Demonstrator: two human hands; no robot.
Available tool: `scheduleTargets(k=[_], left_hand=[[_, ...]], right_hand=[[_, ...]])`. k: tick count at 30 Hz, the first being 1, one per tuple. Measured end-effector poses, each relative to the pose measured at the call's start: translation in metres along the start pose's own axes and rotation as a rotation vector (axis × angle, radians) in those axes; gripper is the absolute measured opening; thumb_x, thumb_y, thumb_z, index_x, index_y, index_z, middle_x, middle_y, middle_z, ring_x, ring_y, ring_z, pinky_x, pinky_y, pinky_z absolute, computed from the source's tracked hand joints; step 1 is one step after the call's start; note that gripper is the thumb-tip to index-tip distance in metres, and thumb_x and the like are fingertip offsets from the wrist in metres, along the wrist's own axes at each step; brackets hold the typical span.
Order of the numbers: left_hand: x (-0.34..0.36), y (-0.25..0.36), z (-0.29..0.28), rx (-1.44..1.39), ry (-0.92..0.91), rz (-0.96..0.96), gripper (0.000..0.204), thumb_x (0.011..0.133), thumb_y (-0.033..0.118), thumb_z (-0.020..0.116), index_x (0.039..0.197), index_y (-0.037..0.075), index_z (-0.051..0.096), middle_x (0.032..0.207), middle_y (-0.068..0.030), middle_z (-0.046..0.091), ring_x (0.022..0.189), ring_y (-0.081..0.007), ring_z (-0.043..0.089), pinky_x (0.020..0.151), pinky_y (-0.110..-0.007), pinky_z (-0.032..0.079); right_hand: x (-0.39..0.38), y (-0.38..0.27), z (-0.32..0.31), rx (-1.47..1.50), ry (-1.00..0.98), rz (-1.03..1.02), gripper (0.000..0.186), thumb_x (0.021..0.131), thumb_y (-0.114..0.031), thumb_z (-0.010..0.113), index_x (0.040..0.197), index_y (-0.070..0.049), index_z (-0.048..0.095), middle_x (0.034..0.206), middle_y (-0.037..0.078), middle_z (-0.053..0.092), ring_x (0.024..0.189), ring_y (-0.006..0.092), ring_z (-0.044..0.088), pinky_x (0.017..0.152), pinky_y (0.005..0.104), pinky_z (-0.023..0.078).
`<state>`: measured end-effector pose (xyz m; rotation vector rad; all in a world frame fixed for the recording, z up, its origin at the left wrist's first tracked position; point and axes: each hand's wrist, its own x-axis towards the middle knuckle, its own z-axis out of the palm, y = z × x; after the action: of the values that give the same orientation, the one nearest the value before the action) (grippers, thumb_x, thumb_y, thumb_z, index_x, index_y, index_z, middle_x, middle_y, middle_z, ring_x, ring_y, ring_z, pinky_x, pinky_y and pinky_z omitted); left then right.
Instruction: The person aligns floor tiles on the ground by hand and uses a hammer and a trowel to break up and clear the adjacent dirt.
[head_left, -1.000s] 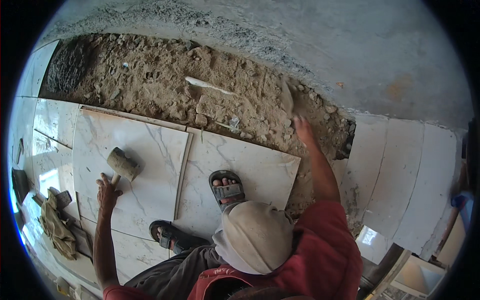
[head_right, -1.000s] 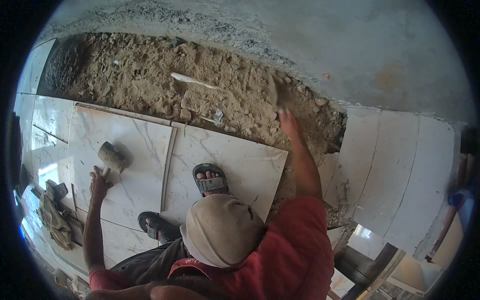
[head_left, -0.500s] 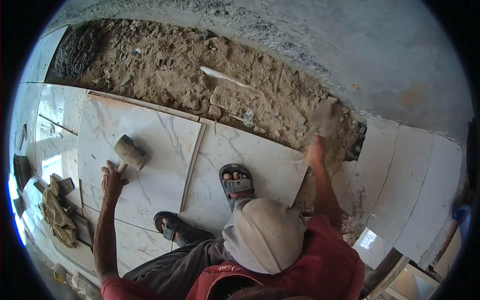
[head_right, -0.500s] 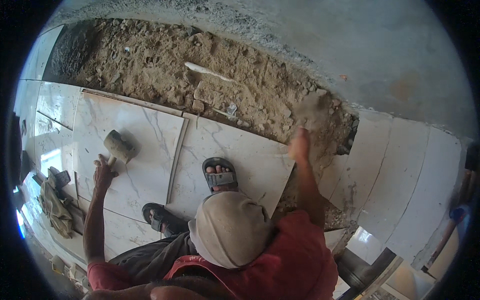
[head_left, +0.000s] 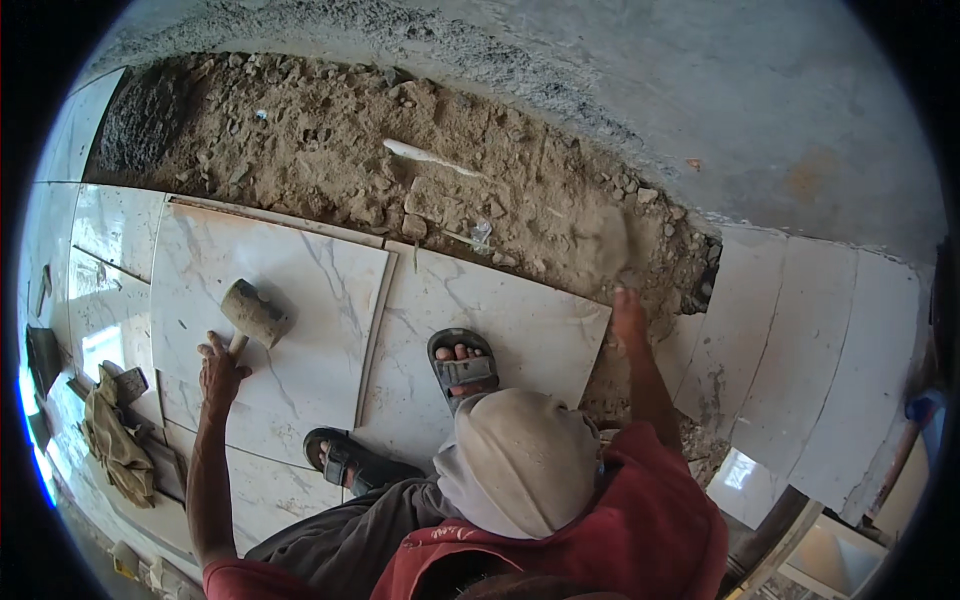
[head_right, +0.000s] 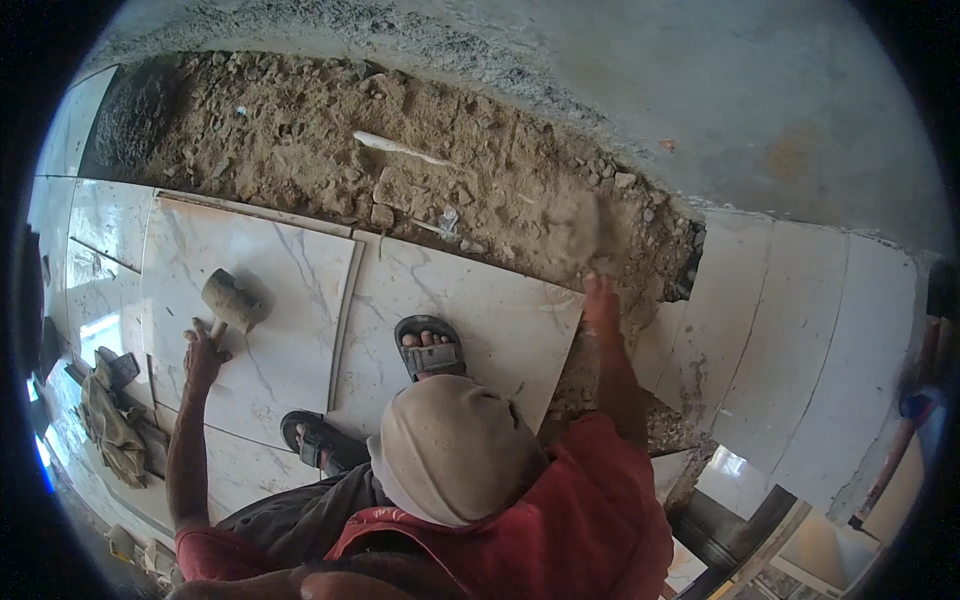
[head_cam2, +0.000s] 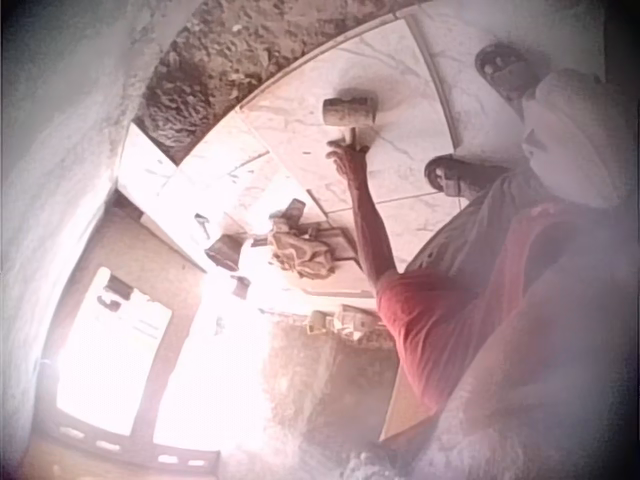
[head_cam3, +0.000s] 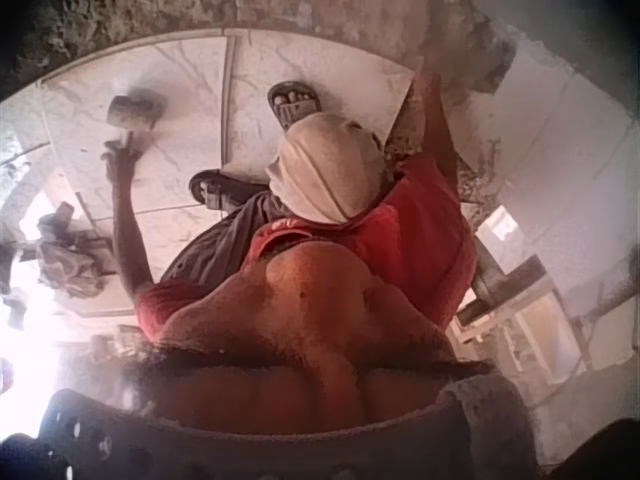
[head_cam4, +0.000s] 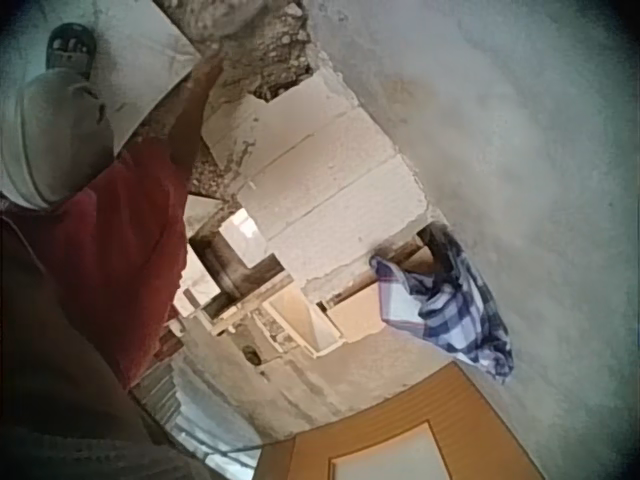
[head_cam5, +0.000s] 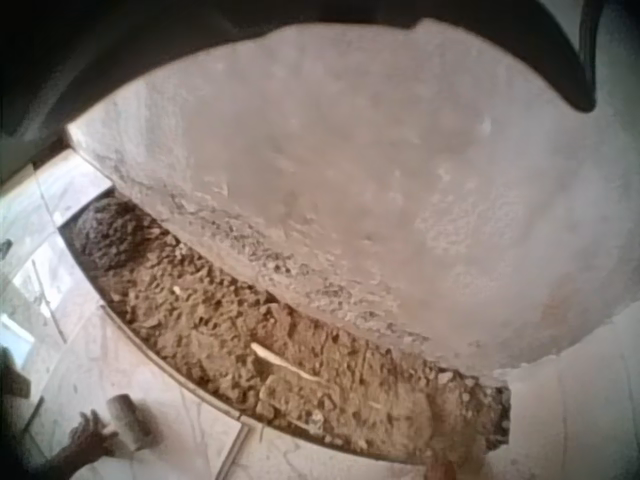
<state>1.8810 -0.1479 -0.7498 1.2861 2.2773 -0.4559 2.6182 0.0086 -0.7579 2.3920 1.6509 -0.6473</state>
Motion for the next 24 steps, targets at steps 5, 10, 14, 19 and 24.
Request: scheduleTargets(k=[5, 10, 14, 19, 24], left_hand=[[0.004, 0.018, -0.01, -0.028, -0.035, -0.021, 0.103, 0.061, 0.015, 0.082, 0.138, -0.009, 0.017, 0.126, -0.0397, 0.035, 0.1, -0.0443, 0.056, 0.083, -0.043, 0.048], [0.007, -0.006, 0.004, 0.017, -0.047, -0.028, 0.104, 0.061, 0.016, 0.082, 0.138, -0.009, 0.016, 0.127, -0.0394, 0.035, 0.098, -0.0439, 0.057, 0.084, -0.043, 0.048], [0.008, 0.005, 0.003, 0.062, -0.025, 0.04, 0.105, 0.061, 0.016, 0.082, 0.138, -0.008, 0.015, 0.126, -0.0391, 0.035, 0.1, -0.0439, 0.056, 0.084, -0.043, 0.048], [0.004, 0.004, -0.002, -0.072, -0.08, -0.051, 0.1, 0.064, 0.014, 0.079, 0.139, -0.005, 0.015, 0.13, -0.039, 0.032, 0.102, -0.0462, 0.055, 0.086, -0.046, 0.046], [0.016, -0.012, 0.012, -0.096, -0.082, -0.022, 0.104, 0.064, 0.014, 0.079, 0.14, -0.005, 0.012, 0.128, -0.0383, 0.035, 0.102, -0.0461, 0.055, 0.085, -0.045, 0.046]], right_hand=[[0.02, 0.035, -0.009, 0.032, 0.255, -0.005, 0.051, 0.094, -0.045, 0.036, 0.11, 0.0, 0.05, 0.099, 0.027, 0.058, 0.093, 0.0441, 0.056, 0.078, 0.0491, 0.044], [-0.012, -0.133, 0.023, 0.161, 0.048, -0.178, 0.051, 0.093, -0.045, 0.038, 0.111, 0.001, 0.051, 0.114, 0.029, 0.052, 0.09, 0.0463, 0.057, 0.077, 0.0528, 0.046], [0.009, -0.196, 0.029, 0.172, -0.05, -0.357, 0.047, 0.092, -0.044, 0.04, 0.107, -0.001, 0.052, 0.105, 0.029, 0.056, 0.092, 0.0478, 0.055, 0.077, 0.053, 0.045], [0.03, -0.098, 0.043, 0.233, 0.045, -0.11, 0.049, 0.093, -0.044, 0.037, 0.112, -0.001, 0.052, 0.106, 0.029, 0.057, 0.1, 0.047, 0.052, 0.084, 0.0504, 0.043], [0.027, 0.045, -0.015, -0.081, 0.029, 0.099, 0.061, 0.092, -0.05, 0.033, 0.129, -0.003, 0.045, 0.122, 0.026, 0.052, 0.115, 0.0411, 0.048, 0.096, 0.047, 0.037]])
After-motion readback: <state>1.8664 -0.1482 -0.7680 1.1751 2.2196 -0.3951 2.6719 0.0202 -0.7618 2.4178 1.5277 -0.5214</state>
